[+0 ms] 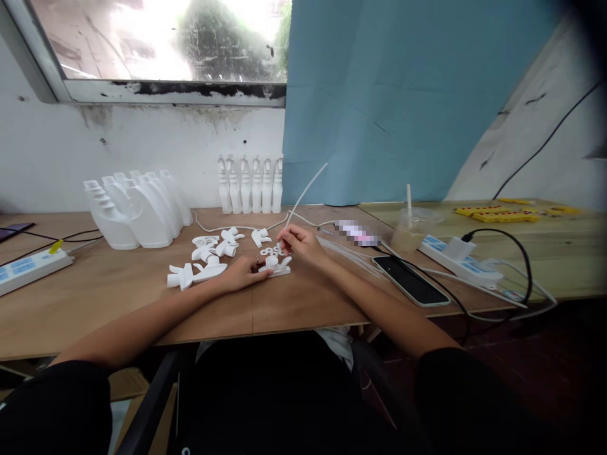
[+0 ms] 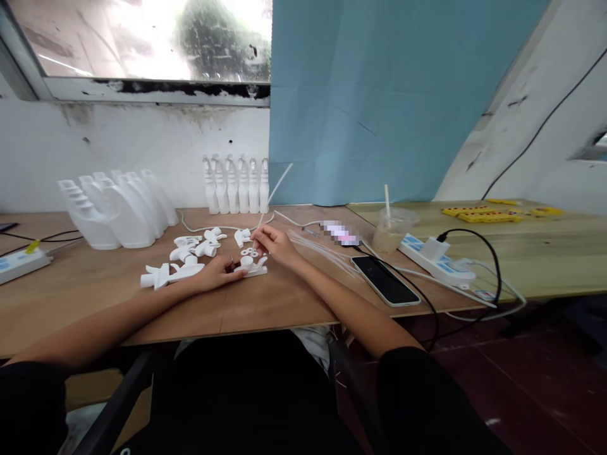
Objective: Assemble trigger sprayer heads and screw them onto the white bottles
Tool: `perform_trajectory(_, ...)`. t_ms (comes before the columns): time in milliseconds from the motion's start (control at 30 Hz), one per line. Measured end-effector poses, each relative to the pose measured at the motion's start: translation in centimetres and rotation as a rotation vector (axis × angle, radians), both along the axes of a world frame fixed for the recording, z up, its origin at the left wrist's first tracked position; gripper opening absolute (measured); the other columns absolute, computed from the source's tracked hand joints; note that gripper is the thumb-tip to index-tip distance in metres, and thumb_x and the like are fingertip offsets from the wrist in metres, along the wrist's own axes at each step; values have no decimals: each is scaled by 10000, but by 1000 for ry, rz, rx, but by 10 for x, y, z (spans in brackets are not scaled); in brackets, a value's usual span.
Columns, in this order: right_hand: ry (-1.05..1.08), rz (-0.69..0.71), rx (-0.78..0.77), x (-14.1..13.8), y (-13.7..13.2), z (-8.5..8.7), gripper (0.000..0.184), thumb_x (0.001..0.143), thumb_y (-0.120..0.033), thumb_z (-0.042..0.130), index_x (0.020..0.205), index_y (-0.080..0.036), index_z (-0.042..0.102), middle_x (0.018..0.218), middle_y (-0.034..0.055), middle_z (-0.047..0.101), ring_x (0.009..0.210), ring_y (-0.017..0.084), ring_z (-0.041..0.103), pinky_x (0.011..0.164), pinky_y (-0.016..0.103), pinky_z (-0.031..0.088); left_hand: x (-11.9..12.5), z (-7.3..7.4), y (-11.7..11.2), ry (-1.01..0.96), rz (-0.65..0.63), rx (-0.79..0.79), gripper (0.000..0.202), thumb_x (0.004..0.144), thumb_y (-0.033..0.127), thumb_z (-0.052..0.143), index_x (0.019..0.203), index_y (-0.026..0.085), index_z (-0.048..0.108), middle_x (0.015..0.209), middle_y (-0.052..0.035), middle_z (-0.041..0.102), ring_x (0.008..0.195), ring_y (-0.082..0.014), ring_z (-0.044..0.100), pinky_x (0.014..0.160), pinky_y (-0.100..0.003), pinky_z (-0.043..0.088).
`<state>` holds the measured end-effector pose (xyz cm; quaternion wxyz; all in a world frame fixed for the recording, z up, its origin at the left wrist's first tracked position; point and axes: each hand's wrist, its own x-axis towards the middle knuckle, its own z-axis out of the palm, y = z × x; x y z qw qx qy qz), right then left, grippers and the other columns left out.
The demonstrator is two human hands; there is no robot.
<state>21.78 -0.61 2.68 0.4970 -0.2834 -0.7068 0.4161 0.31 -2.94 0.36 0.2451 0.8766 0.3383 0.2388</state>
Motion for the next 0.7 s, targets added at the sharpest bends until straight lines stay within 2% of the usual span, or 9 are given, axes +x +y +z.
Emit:
perform_trajectory(167, -70, 44, 50, -9, -9, -2, 395, 856, -585, 555, 834, -191, 568, 653, -37, 563, 492, 80, 534, 498, 222, 445, 0, -1, 1, -3, 7, -3, 391, 894, 517, 508, 968, 155, 638, 609, 32, 510, 559, -114, 441, 546, -234, 312)
perform_trajectory(300, -87, 7, 78, -8, -8, -3, 380, 874, -576, 532, 837, -198, 560, 674, -30, 569, 508, 85, 535, 510, 225, 443, 0, -3, 3, -4, -9, 11, 377, 902, 500, 505, 984, 159, 640, 631, 31, 515, 574, -112, 451, 561, -233, 326)
perform_trajectory(500, -153, 46, 150, -8, -6, -6, 347, 914, -533, 497, 833, -198, 539, 663, -36, 549, 502, 91, 521, 534, 238, 430, -1, -3, 4, 11, -6, 5, 381, 903, 497, 508, 998, 154, 644, 623, 32, 510, 577, -116, 462, 567, -229, 332)
perform_trajectory(700, -146, 26, 122, -6, -1, -8, 333, 918, -513, 495, 837, -193, 538, 672, -37, 552, 498, 84, 520, 524, 228, 416, -1, -3, 3, 2, -5, -11, 397, 902, 504, 512, 1040, 157, 646, 611, 37, 512, 557, -112, 450, 553, -229, 319)
